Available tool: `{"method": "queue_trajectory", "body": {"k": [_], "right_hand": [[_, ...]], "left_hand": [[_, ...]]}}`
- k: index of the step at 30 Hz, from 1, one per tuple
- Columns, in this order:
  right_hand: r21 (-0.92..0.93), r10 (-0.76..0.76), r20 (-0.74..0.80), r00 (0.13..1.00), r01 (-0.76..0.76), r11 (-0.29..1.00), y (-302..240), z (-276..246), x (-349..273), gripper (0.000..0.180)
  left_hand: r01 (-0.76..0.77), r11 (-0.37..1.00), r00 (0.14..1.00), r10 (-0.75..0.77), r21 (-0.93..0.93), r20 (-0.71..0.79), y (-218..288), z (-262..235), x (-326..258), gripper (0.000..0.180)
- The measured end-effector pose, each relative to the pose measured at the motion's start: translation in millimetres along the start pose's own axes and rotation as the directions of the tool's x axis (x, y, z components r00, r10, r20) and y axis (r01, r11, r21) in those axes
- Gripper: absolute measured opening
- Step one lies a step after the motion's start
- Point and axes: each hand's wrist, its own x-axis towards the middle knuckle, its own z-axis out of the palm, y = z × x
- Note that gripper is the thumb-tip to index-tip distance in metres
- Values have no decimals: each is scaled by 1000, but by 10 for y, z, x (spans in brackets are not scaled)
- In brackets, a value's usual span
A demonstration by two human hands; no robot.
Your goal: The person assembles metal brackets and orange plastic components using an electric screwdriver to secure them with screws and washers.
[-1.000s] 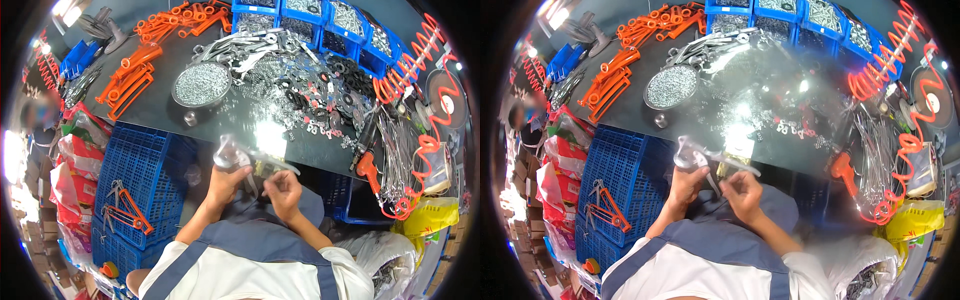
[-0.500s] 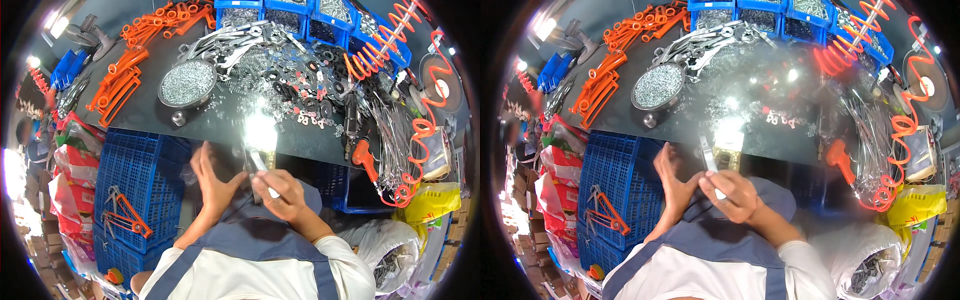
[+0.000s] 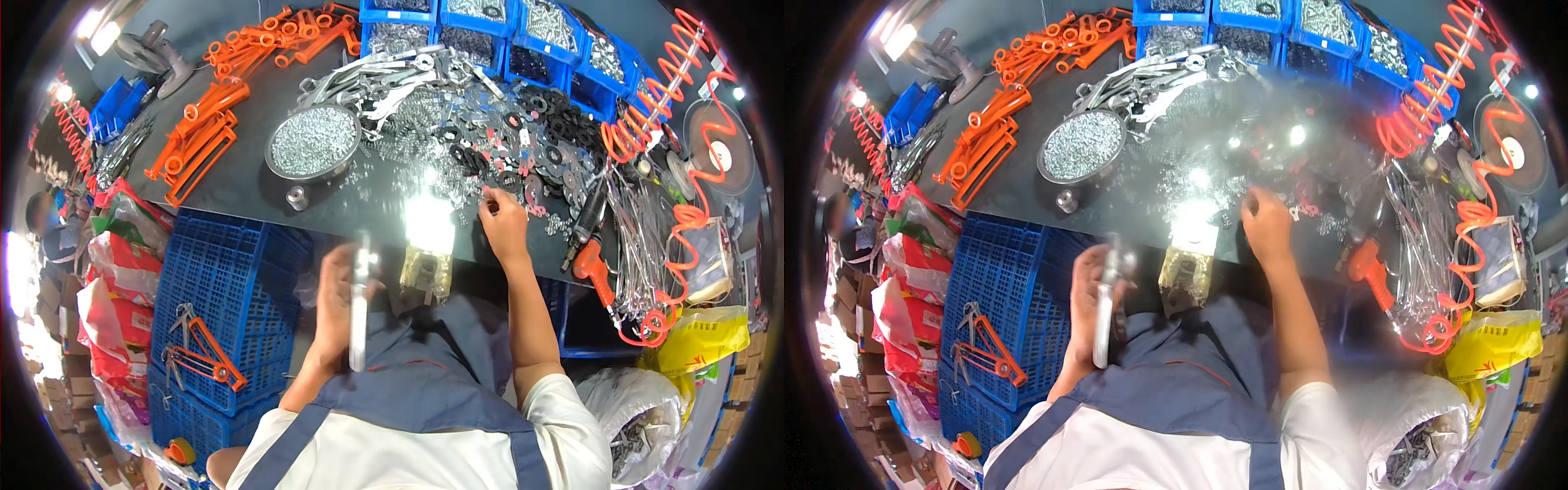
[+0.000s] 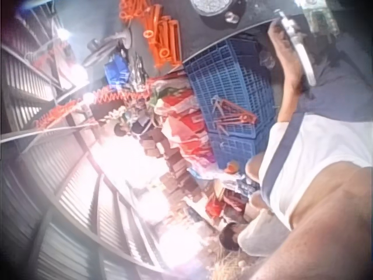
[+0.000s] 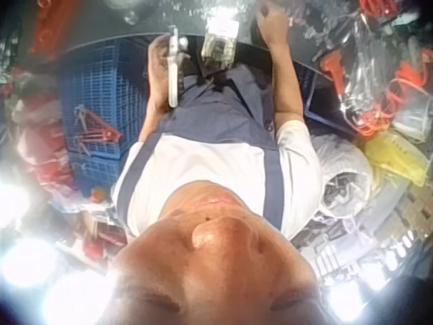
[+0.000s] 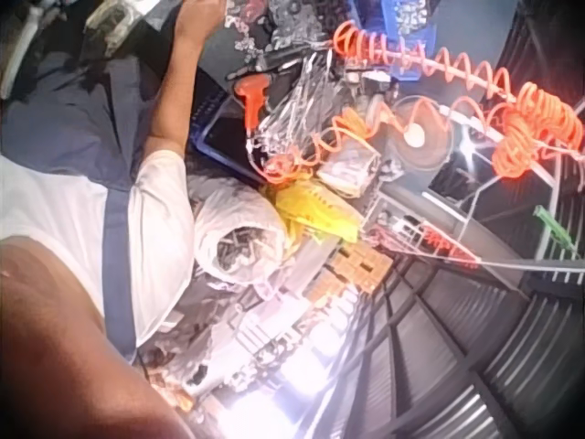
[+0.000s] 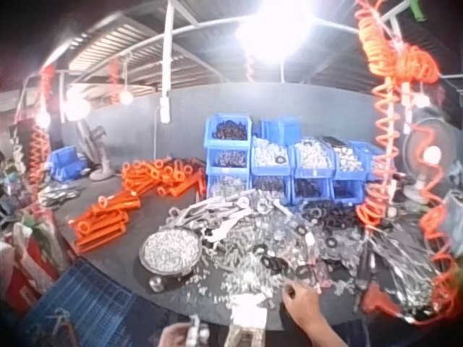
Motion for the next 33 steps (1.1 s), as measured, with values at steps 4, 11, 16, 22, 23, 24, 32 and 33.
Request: {"method": "queue_trajectory", "body": {"k": [4, 11, 16, 22, 23, 24, 32, 33], "right_hand": [[-307, 19, 128, 992, 21, 951, 7, 155, 103, 21], [839, 376, 291, 880, -424, 342, -379, -102, -127, 8], [713, 95, 694, 713, -700, 44, -1128, -297, -602, 13], [788, 94, 599, 795, -606, 109, -1287, -73, -695, 12], [790, 104, 595, 797, -603, 106, -1301, -62, -701, 12], [787, 101, 599, 794, -607, 107, -1308, -48, -714, 12], [746, 125, 584, 802, -591, 306, -1279, 24, -781, 13], [746, 129, 583, 802, -592, 306, -1290, 26, -785, 13]], "left_hand": [[159, 972, 973, -124, -172, 196, -31, 13, -36, 56], [137, 990, 989, -136, -26, 51, -136, -59, 1, 43], [54, 990, 997, -62, 134, 55, -251, 86, 63, 39], [-54, 983, 998, 47, 178, 47, -207, 140, 22, 35], [-49, 982, 998, 41, 185, 46, -194, 136, 11, 35], [-46, 982, 998, 39, 185, 41, -192, 122, 4, 35], [-14, 964, 997, 32, 264, -65, -191, 106, -21, 26], [-13, 965, 998, 30, 263, -61, -182, 108, -25, 26]]}}
